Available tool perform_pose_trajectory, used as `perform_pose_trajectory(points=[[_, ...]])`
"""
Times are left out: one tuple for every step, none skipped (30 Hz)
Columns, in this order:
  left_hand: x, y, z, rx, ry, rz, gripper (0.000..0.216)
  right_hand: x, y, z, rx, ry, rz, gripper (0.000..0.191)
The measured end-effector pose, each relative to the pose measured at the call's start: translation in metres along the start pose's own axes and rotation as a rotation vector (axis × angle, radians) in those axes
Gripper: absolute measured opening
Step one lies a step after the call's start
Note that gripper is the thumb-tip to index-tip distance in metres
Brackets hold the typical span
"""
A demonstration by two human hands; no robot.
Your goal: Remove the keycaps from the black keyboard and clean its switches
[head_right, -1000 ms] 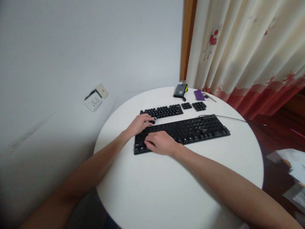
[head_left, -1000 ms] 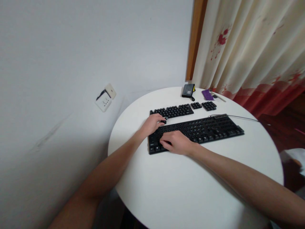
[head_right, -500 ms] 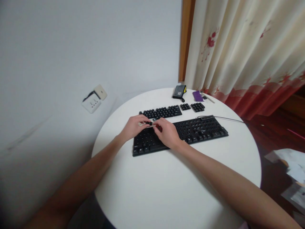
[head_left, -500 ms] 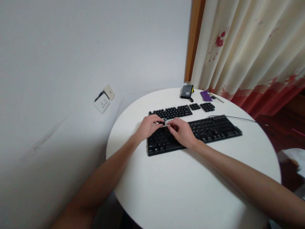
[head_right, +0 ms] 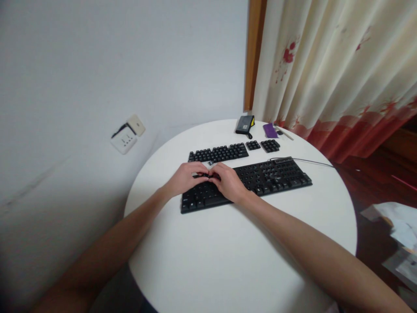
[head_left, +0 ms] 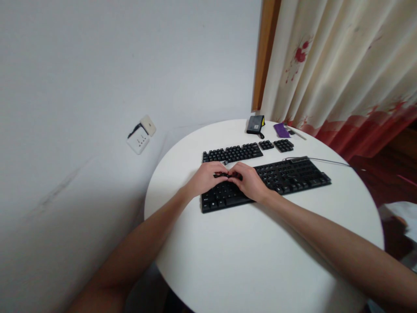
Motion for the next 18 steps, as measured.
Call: perform_pose_trajectory(points=[[0.0, 0.0, -0.001, -0.025, 0.026, -0.003, 0.008, 0.0, 0.0, 0.001, -0.003, -0.006, -0.005, 0.011], [-0.001, -0.001, -0.002, -0.048, 0.061, -0.007, 0.009, 0.0, -0.001, 0.001, -0.007, -0.012, -0.012, 0.011], [-0.002, -0.001, -0.004, -0.067, 0.103, -0.008, 0.011, 0.0, -0.001, 0.001, -0.011, -0.019, -0.016, 0.011], [-0.003, -0.001, -0.006, -0.082, 0.149, -0.007, 0.011, 0.0, -0.001, 0.001, -0.014, -0.025, -0.019, 0.012], [-0.005, 0.0, -0.008, -0.096, 0.193, -0.004, 0.011, -0.001, -0.001, 0.0, -0.018, -0.031, -0.018, 0.013], [-0.006, 0.001, -0.01, -0.112, 0.234, -0.001, 0.011, -0.001, -0.001, 0.0, -0.021, -0.037, -0.011, 0.015], [-0.007, 0.002, -0.011, -0.129, 0.267, -0.003, 0.01, -0.001, 0.0, -0.001, -0.025, -0.043, 0.0, 0.016], [-0.007, 0.003, -0.012, -0.147, 0.292, -0.013, 0.009, -0.001, 0.0, -0.001, -0.028, -0.049, 0.013, 0.016], [-0.008, 0.005, -0.012, -0.167, 0.312, -0.031, 0.009, -0.001, 0.0, -0.001, -0.031, -0.056, 0.027, 0.017], [-0.009, 0.007, -0.011, -0.186, 0.328, -0.053, 0.01, -0.001, 0.001, -0.001, -0.033, -0.064, 0.04, 0.017], [-0.009, 0.009, -0.01, -0.203, 0.339, -0.079, 0.011, -0.001, 0.001, -0.001, -0.033, -0.072, 0.051, 0.017], [-0.009, 0.012, -0.009, -0.218, 0.348, -0.109, 0.012, -0.001, 0.001, 0.0, -0.031, -0.08, 0.06, 0.017], [-0.01, 0.014, -0.008, -0.23, 0.356, -0.138, 0.014, 0.0, 0.001, 0.0, -0.029, -0.088, 0.065, 0.017], [-0.01, 0.016, -0.006, -0.239, 0.366, -0.167, 0.016, 0.0, 0.0, 0.001, -0.025, -0.096, 0.07, 0.017], [-0.011, 0.017, -0.005, -0.244, 0.376, -0.197, 0.018, 0.0, 0.0, 0.002, -0.023, -0.102, 0.073, 0.017], [-0.011, 0.018, -0.004, -0.246, 0.386, -0.228, 0.019, 0.0, 0.0, 0.002, -0.023, -0.106, 0.074, 0.017], [-0.012, 0.019, -0.004, -0.25, 0.393, -0.258, 0.02, 0.0, 0.0, 0.002, -0.024, -0.107, 0.075, 0.017], [-0.012, 0.019, -0.003, -0.255, 0.396, -0.285, 0.02, 0.0, 0.0, 0.002, -0.026, -0.107, 0.074, 0.017]])
Point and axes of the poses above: each hand's wrist, its own x-axis towards the middle knuckle, its own y-axis out of the back of the hand, z = x × y, the point moved 2 cm from there along x, towards the middle knuckle, and after that the axes turned 13 degrees about -y, right-handed, at the moved point
